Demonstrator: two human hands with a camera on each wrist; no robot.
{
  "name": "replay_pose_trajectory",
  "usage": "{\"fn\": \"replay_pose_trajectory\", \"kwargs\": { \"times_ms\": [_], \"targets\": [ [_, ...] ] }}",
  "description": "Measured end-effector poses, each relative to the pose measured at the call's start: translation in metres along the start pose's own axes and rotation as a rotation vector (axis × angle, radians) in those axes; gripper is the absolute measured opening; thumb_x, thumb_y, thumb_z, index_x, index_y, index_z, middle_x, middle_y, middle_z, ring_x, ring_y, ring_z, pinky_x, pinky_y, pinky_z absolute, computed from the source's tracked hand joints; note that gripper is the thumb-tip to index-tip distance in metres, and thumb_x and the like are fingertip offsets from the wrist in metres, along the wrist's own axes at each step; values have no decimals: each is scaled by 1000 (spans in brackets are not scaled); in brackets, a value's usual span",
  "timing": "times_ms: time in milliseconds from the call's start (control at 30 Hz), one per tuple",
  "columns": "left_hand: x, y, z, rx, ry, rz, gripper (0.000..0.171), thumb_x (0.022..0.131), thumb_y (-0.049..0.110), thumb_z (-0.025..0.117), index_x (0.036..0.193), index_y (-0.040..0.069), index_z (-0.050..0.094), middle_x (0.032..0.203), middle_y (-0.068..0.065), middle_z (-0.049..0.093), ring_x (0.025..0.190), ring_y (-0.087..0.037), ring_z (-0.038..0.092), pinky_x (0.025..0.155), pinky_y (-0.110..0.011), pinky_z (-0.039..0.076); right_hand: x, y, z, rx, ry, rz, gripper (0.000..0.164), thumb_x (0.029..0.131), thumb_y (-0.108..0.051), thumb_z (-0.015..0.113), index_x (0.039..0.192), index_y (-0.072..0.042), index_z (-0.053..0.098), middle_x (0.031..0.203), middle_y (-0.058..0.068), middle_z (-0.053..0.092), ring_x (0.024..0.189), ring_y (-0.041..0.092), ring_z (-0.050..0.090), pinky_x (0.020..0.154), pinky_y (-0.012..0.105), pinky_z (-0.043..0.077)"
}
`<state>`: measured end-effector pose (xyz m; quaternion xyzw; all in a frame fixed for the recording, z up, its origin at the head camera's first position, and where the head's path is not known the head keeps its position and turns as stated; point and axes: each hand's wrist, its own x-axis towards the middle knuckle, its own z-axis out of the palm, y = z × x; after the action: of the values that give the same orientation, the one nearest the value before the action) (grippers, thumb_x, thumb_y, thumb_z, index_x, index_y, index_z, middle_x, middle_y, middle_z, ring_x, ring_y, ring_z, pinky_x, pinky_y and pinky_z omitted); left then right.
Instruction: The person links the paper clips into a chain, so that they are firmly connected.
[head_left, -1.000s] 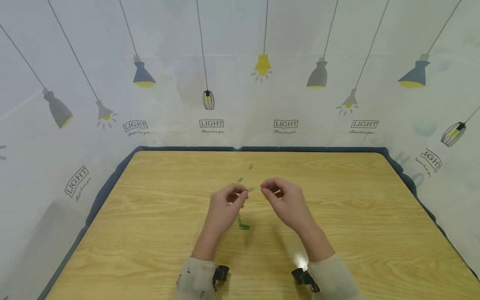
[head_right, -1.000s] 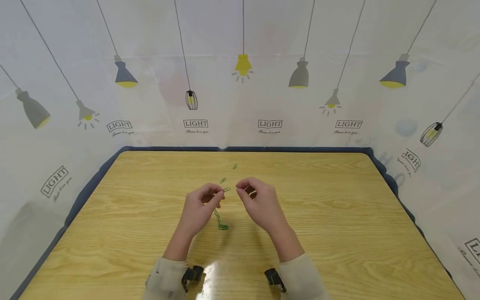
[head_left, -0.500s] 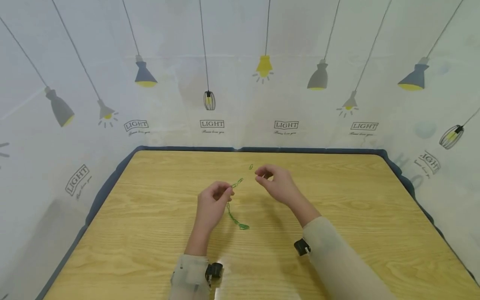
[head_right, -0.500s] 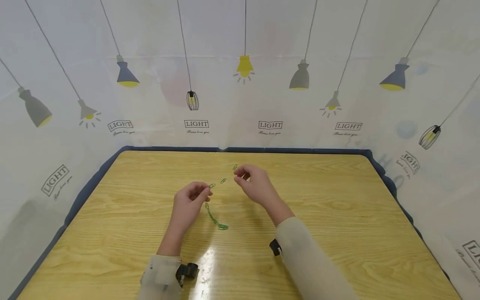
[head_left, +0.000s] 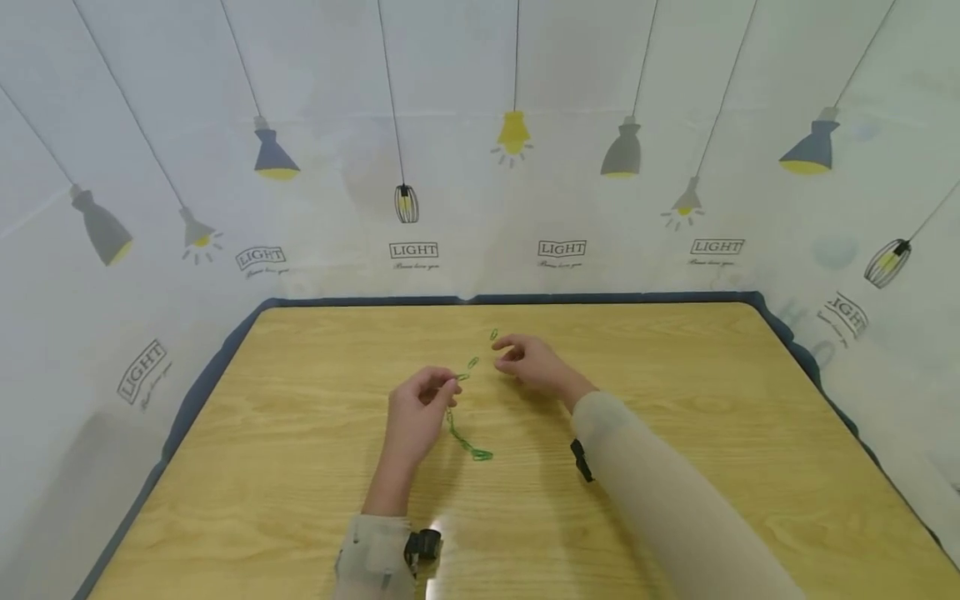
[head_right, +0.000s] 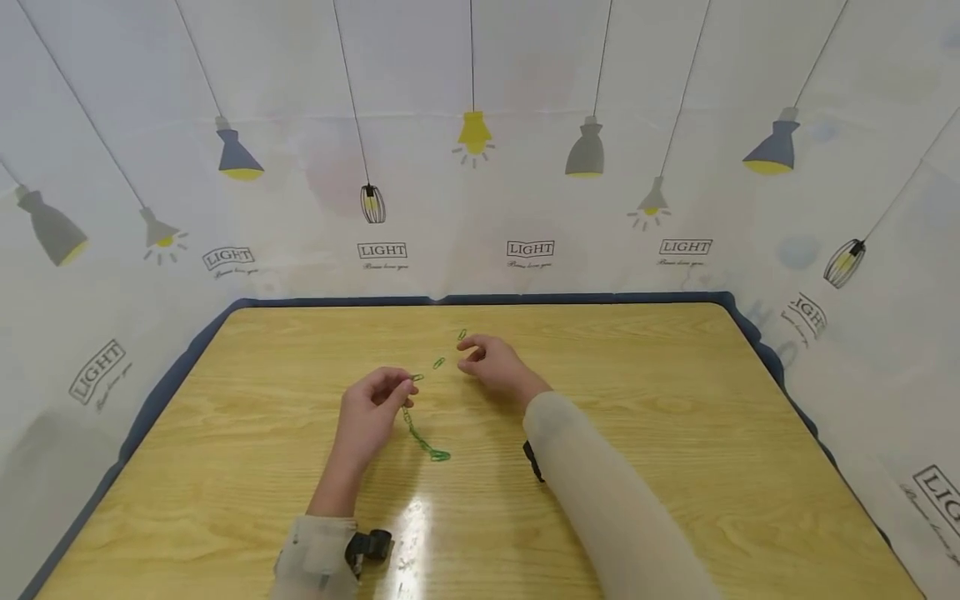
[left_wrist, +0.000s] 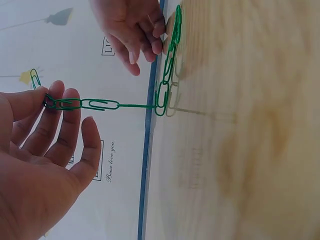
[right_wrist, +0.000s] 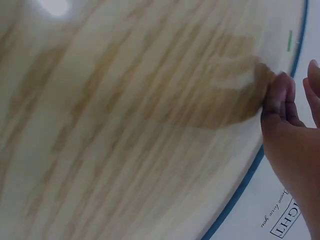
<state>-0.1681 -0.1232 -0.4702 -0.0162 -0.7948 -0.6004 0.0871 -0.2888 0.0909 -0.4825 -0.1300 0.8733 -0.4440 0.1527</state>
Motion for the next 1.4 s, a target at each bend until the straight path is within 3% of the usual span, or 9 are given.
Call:
{"fn": "replay_pose_trajectory", "kwargs": {
  "times_ms": [233,433,633,833,1133,1400],
  "targets": [
    [-1,0,-2,1,10,7,12,106,17,67,111,10,75,103,-10,79,85,-17,71,78,-24,58,19,0,13,-73,-63,-58,43,106,-21,66,148,-15,60,137,17,64,124,32,61,110,51,51],
    [-2,3,-3,9,14,23,12,106,17,67,111,10,76,102,-10,79,85,-17,71,77,-24,58,30,-5,14,-61,-147,-29,43,106,-23,66,149,-24,61,149,16,57,138,35,54,120,56,43],
    [-3,6,-2,14,11,26,13,106,18,68,111,10,76,102,-8,79,85,-17,71,75,-23,57,44,-1,11,-118,-153,-91,34,103,-22,69,137,-19,71,144,16,62,133,33,57,118,55,44],
    [-3,6,-1,37,-3,36,14,106,17,67,112,8,76,102,-9,78,85,-16,70,75,-23,57,46,4,9,-96,-125,-72,30,101,-22,71,131,-20,75,136,13,65,124,29,57,114,52,45],
    [-5,8,1,43,-17,36,13,106,17,67,111,9,76,101,-8,78,85,-16,70,74,-23,57,45,5,16,-100,-117,-69,28,102,-23,71,130,-20,76,148,12,63,141,35,55,123,57,41],
    [-5,9,2,51,-8,43,11,106,16,68,110,11,77,100,-8,79,83,-16,70,74,-23,57,40,1,17,-79,-86,-46,27,102,-20,72,129,-18,77,148,14,62,142,36,53,125,58,38]
  ]
}}
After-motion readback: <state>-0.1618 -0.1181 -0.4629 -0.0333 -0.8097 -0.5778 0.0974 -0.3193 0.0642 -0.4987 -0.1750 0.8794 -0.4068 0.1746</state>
